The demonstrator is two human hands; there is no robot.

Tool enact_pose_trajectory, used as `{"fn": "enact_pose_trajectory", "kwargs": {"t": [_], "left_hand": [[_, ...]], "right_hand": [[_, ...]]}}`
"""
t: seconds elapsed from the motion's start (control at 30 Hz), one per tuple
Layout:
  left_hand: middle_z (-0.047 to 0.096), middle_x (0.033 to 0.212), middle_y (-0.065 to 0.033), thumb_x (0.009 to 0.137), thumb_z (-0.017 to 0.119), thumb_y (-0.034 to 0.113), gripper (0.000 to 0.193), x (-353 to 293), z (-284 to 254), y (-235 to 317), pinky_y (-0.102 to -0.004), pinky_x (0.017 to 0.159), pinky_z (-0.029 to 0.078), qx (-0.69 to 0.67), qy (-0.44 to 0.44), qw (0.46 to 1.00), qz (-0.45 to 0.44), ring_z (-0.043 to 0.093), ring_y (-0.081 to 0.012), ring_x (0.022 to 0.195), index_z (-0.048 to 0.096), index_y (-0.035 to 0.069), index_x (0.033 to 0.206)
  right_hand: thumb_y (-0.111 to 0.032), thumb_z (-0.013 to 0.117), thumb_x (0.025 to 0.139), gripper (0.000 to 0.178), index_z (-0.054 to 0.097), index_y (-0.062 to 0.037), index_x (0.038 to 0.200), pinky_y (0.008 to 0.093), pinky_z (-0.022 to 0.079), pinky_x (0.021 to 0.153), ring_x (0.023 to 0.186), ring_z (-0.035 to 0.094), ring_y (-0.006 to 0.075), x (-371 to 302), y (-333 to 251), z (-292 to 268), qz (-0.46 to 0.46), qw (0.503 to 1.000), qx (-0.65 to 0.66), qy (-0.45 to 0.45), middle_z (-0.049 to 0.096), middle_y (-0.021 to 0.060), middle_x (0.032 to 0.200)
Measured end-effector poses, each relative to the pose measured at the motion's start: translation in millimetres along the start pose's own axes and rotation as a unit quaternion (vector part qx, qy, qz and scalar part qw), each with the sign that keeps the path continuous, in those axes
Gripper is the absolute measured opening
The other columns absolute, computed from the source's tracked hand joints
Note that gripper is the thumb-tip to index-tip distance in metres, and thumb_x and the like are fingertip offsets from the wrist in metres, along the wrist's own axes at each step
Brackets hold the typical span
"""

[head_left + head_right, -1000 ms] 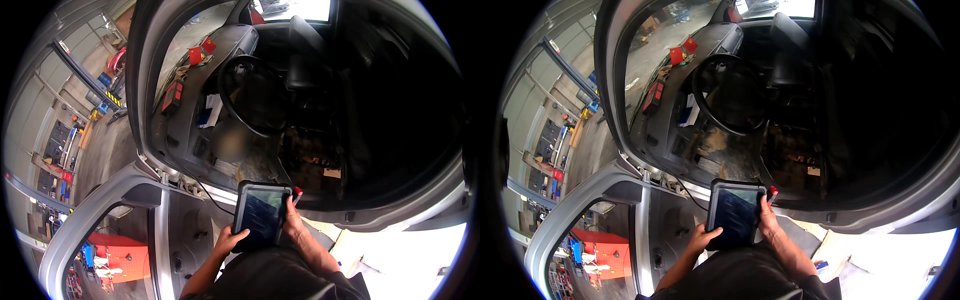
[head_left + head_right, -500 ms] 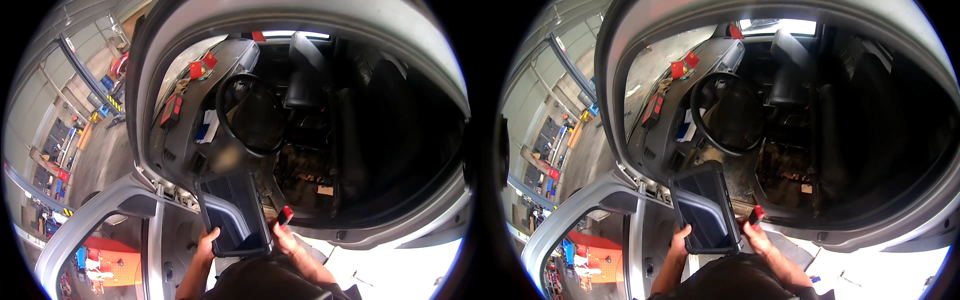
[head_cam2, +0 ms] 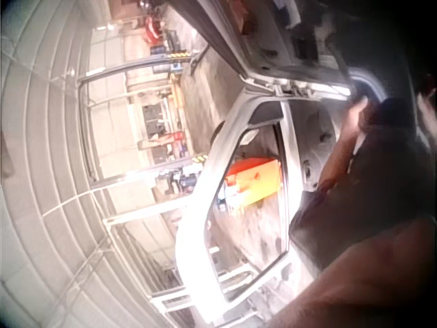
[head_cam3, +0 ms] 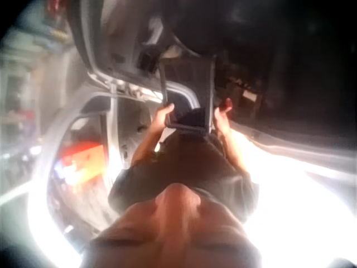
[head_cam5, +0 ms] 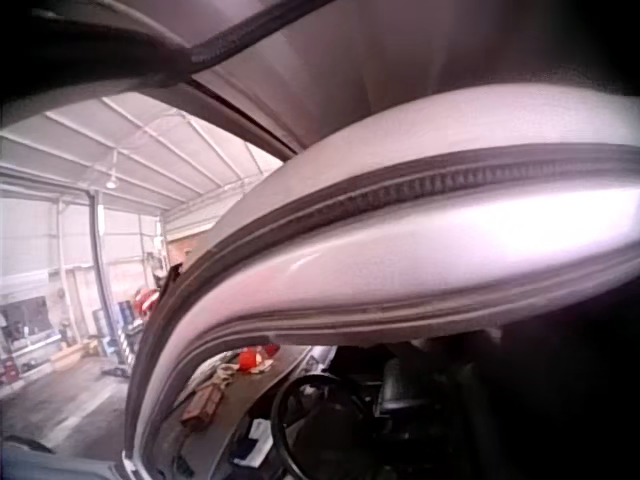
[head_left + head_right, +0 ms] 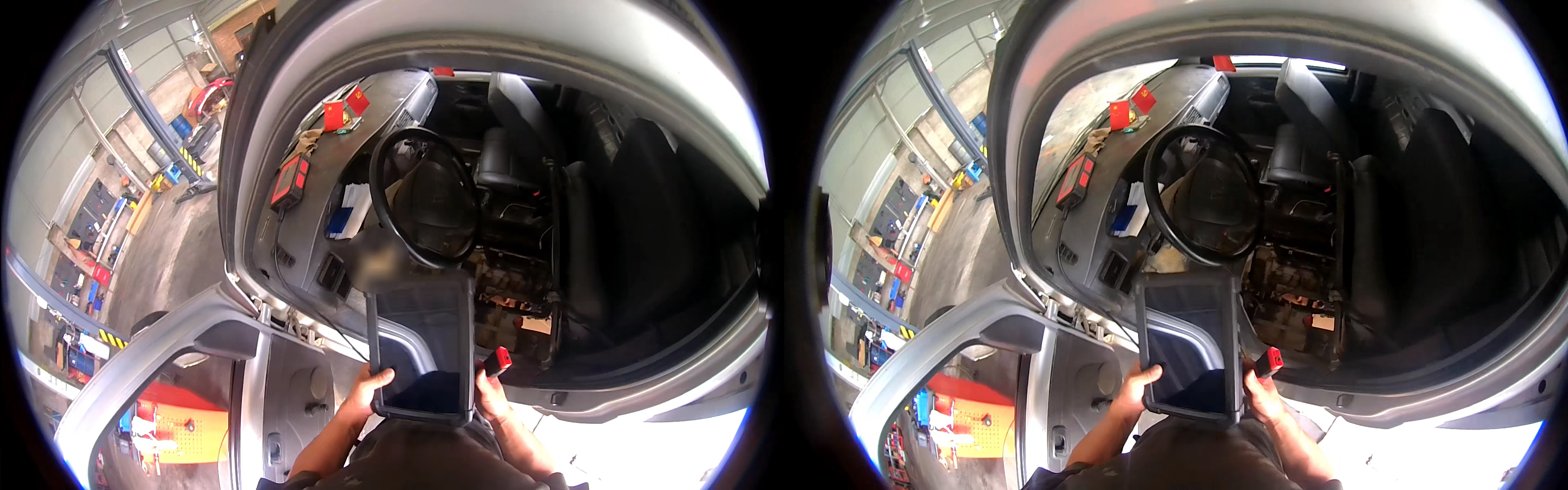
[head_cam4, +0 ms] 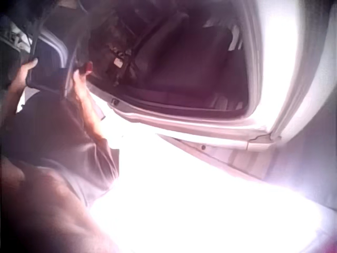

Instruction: The person connects a diagnostic scanner cable to a port under the passenger seat of a truck and operates a diagnostic tablet to select vehicle system options on the screen.

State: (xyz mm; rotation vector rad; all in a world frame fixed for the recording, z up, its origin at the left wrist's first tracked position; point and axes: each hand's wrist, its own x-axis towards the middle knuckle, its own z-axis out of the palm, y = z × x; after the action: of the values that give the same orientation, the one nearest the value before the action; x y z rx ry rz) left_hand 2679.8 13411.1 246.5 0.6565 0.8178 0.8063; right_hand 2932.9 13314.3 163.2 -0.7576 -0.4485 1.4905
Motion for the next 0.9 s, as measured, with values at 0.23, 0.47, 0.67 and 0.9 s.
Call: {"fn": "enact_pose_trajectory", "kwargs": {"t": [0.23,0.47,0.67,0.9], "left_hand": [[0.067,0.116,-0.0115,0.087,0.071,0.033,0.048,39.3,-7.7,84.9,-0.0433,0.101,0.046,-0.028,0.004,0.995,0.094,0.063,-0.0271,0.110,0.060,0.004,0.125],[0.061,0.132,-0.0084,0.092,0.066,0.034,0.051,96.7,67.8,203.4,-0.0415,0.108,0.043,-0.070,-0.029,0.972,0.221,0.056,-0.0241,0.123,0.058,0.005,0.132],[0.071,0.109,-0.0111,0.094,0.063,0.022,0.025,259.4,34.4,299.1,-0.0404,0.084,0.057,-0.111,0.005,0.980,0.163,0.070,-0.0273,0.095,0.065,0.003,0.110],[0.071,0.098,-0.0132,0.095,0.058,0.019,0.021,357.5,5.8,314.3,-0.0438,0.079,0.062,-0.198,-0.006,0.977,0.085,0.072,-0.0308,0.088,0.061,0.001,0.105]], "right_hand": [[-0.039,0.063,0.099,0.050,0.057,0.0036,0.124,0.0391,0.047,0.099,0.100,0.067,0.0237,11.8,34.5,23.2,0.026,0.996,-0.074,0.039,0.070,0.0141,0.110],[-0.037,0.060,0.100,0.045,0.057,0.0038,0.118,0.0430,0.048,0.100,0.102,0.068,0.0271,-3.8,28.7,43.3,0.068,0.989,-0.090,0.098,0.070,0.0188,0.111],[-0.035,0.058,0.102,0.042,0.057,0.0035,0.118,0.0425,0.049,0.099,0.105,0.067,0.0269,0.0,37.4,62.8,0.014,0.993,-0.082,0.079,0.070,0.0187,0.111],[-0.038,0.053,0.103,0.042,0.059,0.0003,0.118,0.0431,0.049,0.099,0.104,0.068,0.0270,-12.2,47.1,52.9,-0.047,0.984,-0.074,0.153,0.070,0.0165,0.108]]}}
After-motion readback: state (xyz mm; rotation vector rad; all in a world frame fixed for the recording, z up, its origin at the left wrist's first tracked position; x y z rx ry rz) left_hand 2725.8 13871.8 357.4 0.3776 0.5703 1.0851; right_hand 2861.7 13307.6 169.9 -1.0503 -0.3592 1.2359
